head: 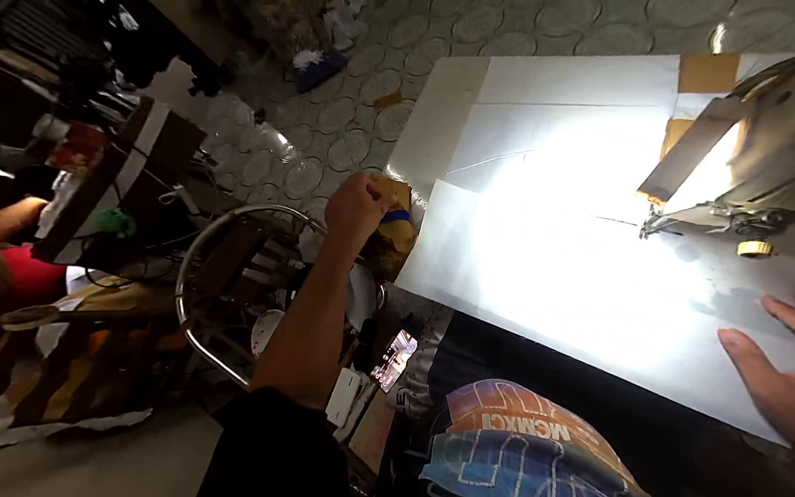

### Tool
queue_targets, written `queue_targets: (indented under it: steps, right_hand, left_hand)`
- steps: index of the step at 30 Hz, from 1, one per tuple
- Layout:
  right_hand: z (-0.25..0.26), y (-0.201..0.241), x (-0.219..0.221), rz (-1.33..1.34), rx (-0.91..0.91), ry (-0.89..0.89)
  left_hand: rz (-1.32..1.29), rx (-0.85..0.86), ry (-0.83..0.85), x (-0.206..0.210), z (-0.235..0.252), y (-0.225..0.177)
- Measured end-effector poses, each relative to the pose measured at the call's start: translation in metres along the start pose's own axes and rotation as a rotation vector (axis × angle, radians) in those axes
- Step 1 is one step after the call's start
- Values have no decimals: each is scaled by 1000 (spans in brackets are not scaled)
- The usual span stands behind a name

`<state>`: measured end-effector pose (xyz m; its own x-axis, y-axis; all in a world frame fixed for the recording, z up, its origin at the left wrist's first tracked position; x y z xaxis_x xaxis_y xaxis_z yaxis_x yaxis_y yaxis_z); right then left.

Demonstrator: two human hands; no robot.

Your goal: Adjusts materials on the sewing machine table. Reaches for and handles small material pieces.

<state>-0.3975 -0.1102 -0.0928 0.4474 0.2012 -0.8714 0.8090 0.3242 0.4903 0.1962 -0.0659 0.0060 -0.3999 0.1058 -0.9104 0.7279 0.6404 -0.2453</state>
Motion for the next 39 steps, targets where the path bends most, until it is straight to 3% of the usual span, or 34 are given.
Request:
queue_targets:
  steps: [6,12,25,29,34,37,39]
  right_hand:
    - [-1,3,-5,34,-62,-33]
    - [-1,14,-12,9,-38,-27]
    - [1,15,-10,-9,-15,-45]
    - [1,11,-7,-13,-7,-43]
    - [0,5,-4,0,-4,-58]
    - [-1,5,-4,-1,-21,-54]
    - [-2,3,-4,-10,-23,-53]
  left_hand:
    - [-48,27,-7,-2,-3,-4]
    - [-99,193,-26,-7,-14,-7]
    - [-172,381,-119,-11,-9,-5]
    - [-107,506,-193,-38,-29,-9]
    - [6,484,-43,-37,-24,-10]
    - [-13,511,-112,-38,-24,-11]
    - [-28,598,-251,-52,-39,-19]
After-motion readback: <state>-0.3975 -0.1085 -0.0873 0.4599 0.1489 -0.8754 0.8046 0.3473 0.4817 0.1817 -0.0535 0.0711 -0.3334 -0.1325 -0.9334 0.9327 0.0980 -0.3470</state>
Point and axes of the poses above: each hand's wrist, its own z-axis towards the middle knuckle, its own x-axis out of the palm, y = z × x, the point moved 8 cm from there along z, towards the middle knuckle, and after that the axes turned 15 degrees about y, right-handed, at the moved point
